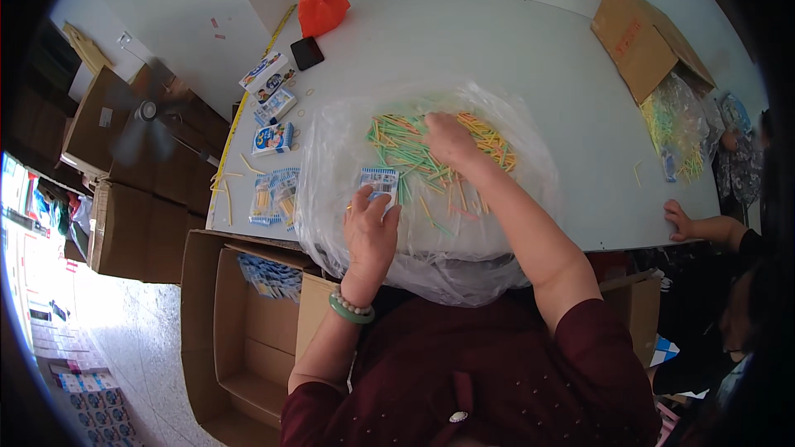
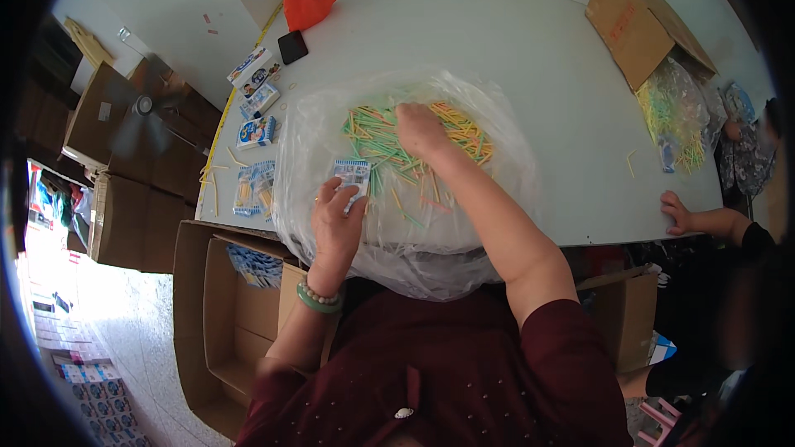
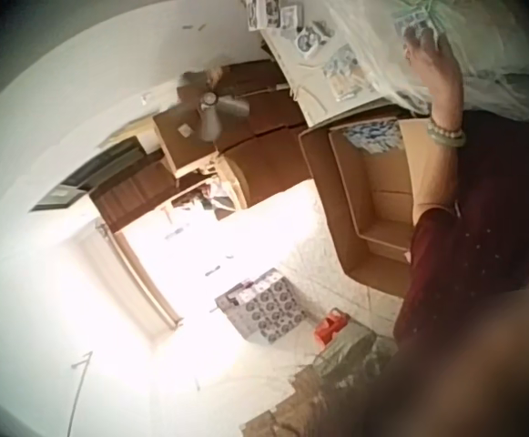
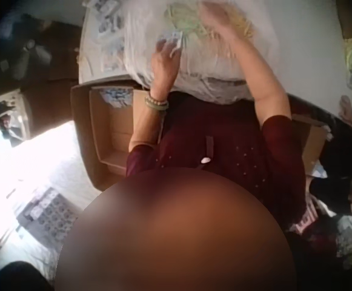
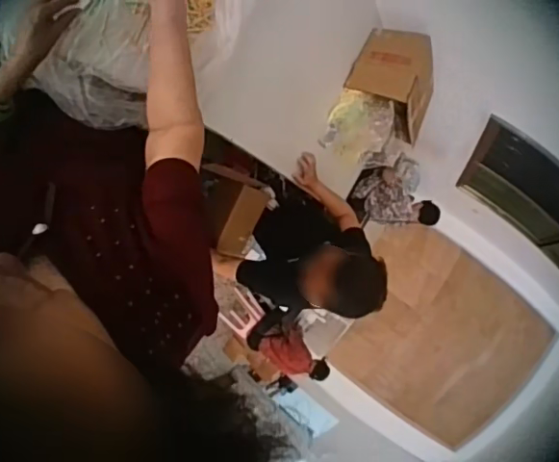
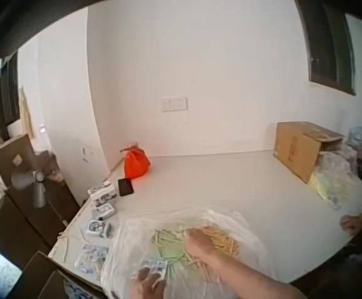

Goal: Packaging thin colorful straws into small plastic bags at a workstation.

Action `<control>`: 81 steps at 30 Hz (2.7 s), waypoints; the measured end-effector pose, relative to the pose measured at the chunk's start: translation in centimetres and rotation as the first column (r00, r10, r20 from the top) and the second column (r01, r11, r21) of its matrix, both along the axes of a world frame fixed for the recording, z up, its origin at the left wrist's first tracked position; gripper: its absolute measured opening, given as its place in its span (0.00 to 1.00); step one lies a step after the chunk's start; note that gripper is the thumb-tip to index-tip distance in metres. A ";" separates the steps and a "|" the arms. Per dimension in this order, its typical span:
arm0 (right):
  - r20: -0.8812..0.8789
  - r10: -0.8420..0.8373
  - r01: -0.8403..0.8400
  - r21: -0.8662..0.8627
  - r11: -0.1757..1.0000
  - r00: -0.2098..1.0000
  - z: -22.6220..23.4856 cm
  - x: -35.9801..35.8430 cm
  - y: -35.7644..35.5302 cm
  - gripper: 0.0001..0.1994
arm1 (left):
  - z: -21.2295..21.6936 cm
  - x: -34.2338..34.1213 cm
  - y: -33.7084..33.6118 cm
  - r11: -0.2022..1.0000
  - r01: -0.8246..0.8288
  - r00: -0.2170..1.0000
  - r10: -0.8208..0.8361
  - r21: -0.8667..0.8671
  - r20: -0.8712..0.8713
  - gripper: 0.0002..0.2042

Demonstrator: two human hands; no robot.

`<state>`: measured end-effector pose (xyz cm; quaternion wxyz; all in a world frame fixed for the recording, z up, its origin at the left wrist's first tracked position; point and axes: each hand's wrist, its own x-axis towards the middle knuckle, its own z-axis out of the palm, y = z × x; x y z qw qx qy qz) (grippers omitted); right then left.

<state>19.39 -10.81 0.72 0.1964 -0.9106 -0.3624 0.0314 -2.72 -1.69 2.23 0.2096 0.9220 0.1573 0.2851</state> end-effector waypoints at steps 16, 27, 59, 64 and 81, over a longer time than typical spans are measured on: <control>-0.268 0.059 0.155 0.709 0.688 0.962 -2.5 -11.2 -5.8 0.10 | -1.1 5.9 -5.2 0.823 0.421 0.888 -0.287 -0.382 0.360 0.15; -0.043 0.036 0.002 0.662 0.750 0.998 -3.6 -11.0 -6.5 0.08 | -0.7 4.2 -6.1 0.942 0.220 0.972 -0.191 -0.255 0.133 0.18; -0.384 0.081 0.244 0.720 0.649 0.920 -1.8 -10.9 -7.7 0.10 | 1.0 2.9 -1.5 0.967 -0.103 0.988 0.072 -0.234 -0.137 0.11; -0.355 0.139 0.189 0.744 0.641 0.925 -2.3 -10.5 -7.6 0.07 | -1.7 2.5 2.2 0.921 -0.368 0.884 0.389 0.128 -0.259 0.22; 0.021 0.155 -0.129 0.671 0.730 0.988 -2.8 -10.9 -7.1 0.08 | -2.7 1.9 6.1 0.939 -0.200 0.975 0.164 -0.279 -0.149 0.12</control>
